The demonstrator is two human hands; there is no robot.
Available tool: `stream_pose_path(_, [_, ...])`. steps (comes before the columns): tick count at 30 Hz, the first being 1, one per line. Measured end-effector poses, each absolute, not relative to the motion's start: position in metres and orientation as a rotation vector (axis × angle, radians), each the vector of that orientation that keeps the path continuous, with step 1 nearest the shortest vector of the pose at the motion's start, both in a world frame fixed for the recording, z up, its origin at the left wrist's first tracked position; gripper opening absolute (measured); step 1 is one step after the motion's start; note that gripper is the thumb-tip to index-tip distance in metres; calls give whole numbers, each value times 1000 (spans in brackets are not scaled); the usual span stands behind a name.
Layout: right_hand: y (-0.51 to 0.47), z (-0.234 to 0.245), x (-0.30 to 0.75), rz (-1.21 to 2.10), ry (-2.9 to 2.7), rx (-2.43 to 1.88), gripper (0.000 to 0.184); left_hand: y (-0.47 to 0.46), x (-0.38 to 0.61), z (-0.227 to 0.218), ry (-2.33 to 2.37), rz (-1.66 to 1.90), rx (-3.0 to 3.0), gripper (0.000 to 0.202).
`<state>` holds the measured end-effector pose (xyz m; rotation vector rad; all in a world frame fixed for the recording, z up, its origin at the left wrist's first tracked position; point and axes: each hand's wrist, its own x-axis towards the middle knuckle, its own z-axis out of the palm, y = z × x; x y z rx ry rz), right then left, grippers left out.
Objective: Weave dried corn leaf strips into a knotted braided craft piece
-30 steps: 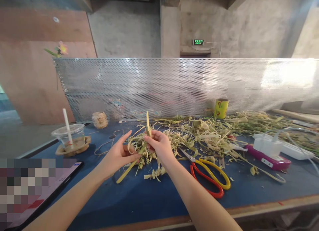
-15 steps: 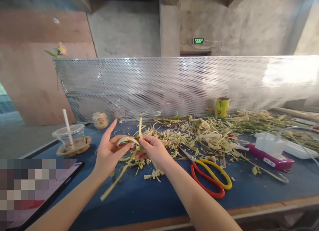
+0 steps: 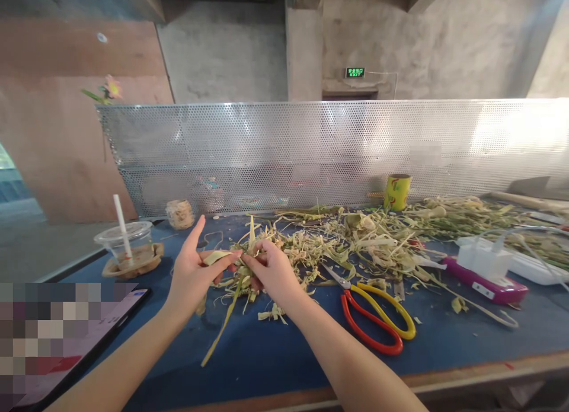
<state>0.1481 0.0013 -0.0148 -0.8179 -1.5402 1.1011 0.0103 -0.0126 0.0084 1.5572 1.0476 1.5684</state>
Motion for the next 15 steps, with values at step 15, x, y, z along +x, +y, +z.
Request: stream_pose_path(15, [0,-18,146,1016,-1565,-886,14,-6,7,0,1037,1281,1807,81])
